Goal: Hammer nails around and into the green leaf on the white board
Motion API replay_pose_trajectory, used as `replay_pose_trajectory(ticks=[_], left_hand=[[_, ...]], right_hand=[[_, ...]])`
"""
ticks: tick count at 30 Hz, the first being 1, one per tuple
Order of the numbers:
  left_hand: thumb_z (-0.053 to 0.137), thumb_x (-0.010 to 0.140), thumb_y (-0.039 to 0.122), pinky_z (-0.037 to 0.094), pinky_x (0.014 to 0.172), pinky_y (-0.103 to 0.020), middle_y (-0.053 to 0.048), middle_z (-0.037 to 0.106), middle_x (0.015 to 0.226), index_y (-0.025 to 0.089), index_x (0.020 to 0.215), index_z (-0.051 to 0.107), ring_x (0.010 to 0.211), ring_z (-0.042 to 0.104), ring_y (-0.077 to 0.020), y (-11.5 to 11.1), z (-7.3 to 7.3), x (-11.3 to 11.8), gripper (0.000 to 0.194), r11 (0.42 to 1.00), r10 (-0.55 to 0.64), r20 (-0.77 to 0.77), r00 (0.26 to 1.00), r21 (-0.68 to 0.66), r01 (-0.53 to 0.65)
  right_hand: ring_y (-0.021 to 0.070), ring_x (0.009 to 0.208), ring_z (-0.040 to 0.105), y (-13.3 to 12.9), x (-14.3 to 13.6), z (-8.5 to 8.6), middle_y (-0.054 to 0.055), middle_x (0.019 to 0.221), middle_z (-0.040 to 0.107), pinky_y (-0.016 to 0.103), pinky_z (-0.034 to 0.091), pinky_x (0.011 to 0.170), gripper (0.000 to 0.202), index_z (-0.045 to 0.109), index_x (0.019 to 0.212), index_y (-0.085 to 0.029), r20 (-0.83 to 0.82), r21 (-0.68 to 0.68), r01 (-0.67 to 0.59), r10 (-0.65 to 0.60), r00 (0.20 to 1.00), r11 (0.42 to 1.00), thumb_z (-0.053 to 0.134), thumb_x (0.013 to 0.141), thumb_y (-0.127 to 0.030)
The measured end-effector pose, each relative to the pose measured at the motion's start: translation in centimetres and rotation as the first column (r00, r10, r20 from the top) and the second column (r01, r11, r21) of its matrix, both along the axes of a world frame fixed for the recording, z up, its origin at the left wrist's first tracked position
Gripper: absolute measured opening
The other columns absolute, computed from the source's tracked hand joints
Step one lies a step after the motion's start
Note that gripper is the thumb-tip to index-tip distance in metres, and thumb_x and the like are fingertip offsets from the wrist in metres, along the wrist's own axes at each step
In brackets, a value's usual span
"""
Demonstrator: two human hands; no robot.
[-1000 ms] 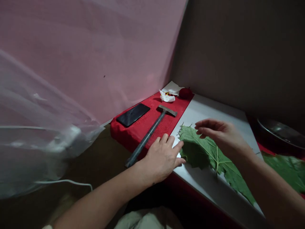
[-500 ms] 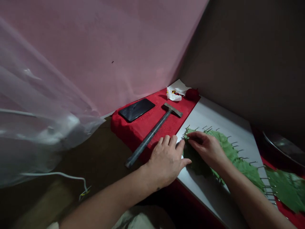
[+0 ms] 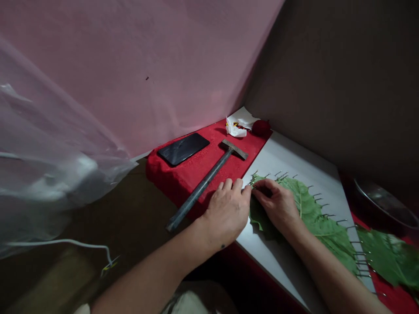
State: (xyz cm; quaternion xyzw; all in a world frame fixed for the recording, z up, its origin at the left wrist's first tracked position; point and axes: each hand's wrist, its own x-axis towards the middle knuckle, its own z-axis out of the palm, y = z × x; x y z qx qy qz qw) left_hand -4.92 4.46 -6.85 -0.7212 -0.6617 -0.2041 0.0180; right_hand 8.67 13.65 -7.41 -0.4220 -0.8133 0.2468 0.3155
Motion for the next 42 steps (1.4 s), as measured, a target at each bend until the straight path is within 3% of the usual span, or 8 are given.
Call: replay_pose_trajectory(ticks=[4, 10, 14, 20, 29, 42], left_hand=[[0.034, 0.088, 0.007, 0.047, 0.079, -0.040, -0.012, 0.060, 0.100, 0.013, 0.111, 0.060, 0.090, 0.056, -0.0279, 0.7, 0.4, -0.2, 0.035, 1.000, 0.016, -0.001, 1.000, -0.006, -0.016], [0.040, 0.090, 0.009, 0.050, 0.080, -0.036, -0.008, 0.063, 0.095, 0.015, 0.104, 0.062, 0.089, 0.061, -0.0215, 2.5, 2.2, -0.4, 0.026, 0.999, -0.017, -0.022, 1.000, -0.038, 0.016], [0.056, 0.090, 0.025, 0.054, 0.075, -0.039, -0.005, 0.065, 0.098, 0.015, 0.102, 0.062, 0.085, 0.064, -0.0192, 3.9, 2.7, 0.0, 0.017, 0.992, -0.026, -0.055, 0.998, -0.128, 0.019], [0.059, 0.088, 0.032, 0.054, 0.077, -0.041, -0.008, 0.064, 0.108, 0.016, 0.110, 0.060, 0.090, 0.063, -0.0207, 4.9, 2.6, -0.4, 0.027, 0.978, -0.067, -0.059, 0.996, -0.204, 0.054], [0.058, 0.088, 0.032, 0.054, 0.079, -0.042, -0.008, 0.062, 0.113, 0.017, 0.112, 0.059, 0.094, 0.062, -0.0216, 5.6, 1.5, -0.4, 0.029, 0.984, -0.064, -0.039, 0.997, -0.170, 0.057], [0.059, 0.088, 0.032, 0.054, 0.079, -0.042, -0.008, 0.063, 0.110, 0.016, 0.110, 0.060, 0.093, 0.063, -0.0214, 5.2, 1.1, -0.2, 0.027, 0.995, -0.036, 0.056, 0.998, -0.095, 0.041]], right_hand=[[0.0148, 0.066, 0.056, 0.1, 0.0, -0.5, 0.002, 0.072, 0.064, 0.028, 0.044, 0.065, 0.013, 0.063, 0.078, -0.018, -0.018, 0.019, -0.003, 0.004, 1.000, 1.000, 0.058, 0.073, -0.029], [0.0144, 0.065, 0.056, 0.1, 0.0, -0.6, 0.002, 0.072, 0.065, 0.027, 0.044, 0.064, 0.012, 0.063, 0.078, -0.017, -0.016, 0.068, -0.006, 0.007, 1.000, 0.998, 0.056, 0.073, -0.025], [0.0145, 0.063, 0.057, 0.0, -0.1, -0.4, 0.002, 0.070, 0.065, 0.027, 0.044, 0.063, 0.010, 0.063, 0.074, -0.018, -0.023, 0.090, -0.005, 0.007, 1.000, 0.996, 0.055, 0.071, -0.024], [0.0146, 0.063, 0.058, 0.1, -0.1, -0.5, 0.002, 0.069, 0.066, 0.027, 0.045, 0.062, 0.011, 0.063, 0.072, -0.018, -0.061, 0.079, 0.000, 0.005, 0.998, 0.997, 0.055, 0.070, -0.025], [0.0150, 0.063, 0.059, 0.2, 0.0, -0.8, 0.003, 0.070, 0.066, 0.028, 0.047, 0.063, 0.010, 0.064, 0.074, -0.018, -0.052, 0.094, 0.002, 0.003, 0.999, 0.996, 0.056, 0.070, -0.022], [0.0162, 0.065, 0.060, -0.4, -0.1, -0.3, 0.003, 0.072, 0.066, 0.031, 0.049, 0.066, 0.009, 0.063, 0.073, -0.021, 0.030, 0.168, -0.002, -0.003, 1.000, 0.986, 0.054, 0.073, -0.019]])
